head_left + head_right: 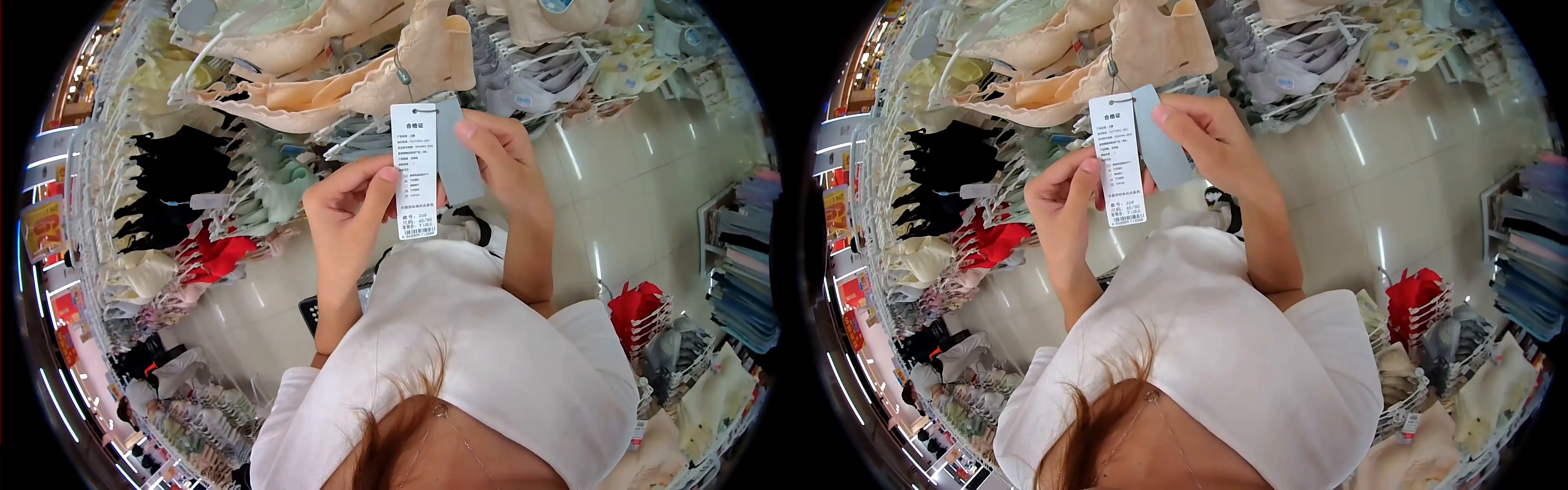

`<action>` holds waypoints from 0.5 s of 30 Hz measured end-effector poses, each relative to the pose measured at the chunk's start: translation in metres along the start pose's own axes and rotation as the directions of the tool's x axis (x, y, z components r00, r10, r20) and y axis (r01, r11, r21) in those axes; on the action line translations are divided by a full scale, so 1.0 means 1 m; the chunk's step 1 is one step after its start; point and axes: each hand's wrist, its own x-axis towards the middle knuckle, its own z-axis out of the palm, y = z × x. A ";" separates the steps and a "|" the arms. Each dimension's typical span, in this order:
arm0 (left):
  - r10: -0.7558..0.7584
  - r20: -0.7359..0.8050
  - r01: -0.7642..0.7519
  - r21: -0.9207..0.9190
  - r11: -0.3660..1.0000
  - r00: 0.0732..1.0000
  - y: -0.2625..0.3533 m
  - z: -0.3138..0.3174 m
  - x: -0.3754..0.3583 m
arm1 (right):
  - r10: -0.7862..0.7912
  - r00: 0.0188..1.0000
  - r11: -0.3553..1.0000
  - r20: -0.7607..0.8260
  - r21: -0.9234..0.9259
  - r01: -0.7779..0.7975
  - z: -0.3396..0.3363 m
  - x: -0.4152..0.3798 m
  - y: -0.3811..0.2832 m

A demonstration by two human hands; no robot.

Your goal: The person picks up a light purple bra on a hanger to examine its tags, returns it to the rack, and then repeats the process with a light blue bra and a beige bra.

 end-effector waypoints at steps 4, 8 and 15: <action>-0.010 0.007 0.010 0.009 1.000 1.000 0.003 0.001 0.000 | -0.061 0.997 0.996 -0.036 -0.067 0.059 0.000 0.001 0.003; 0.014 0.017 -0.014 0.013 1.000 1.000 0.002 0.001 0.001 | -0.082 0.996 0.992 -0.022 -0.094 0.079 -0.003 0.001 0.004; 0.002 0.011 -0.003 0.012 1.000 1.000 0.002 0.001 0.002 | -0.084 0.996 0.991 -0.025 -0.107 0.080 -0.003 0.002 0.006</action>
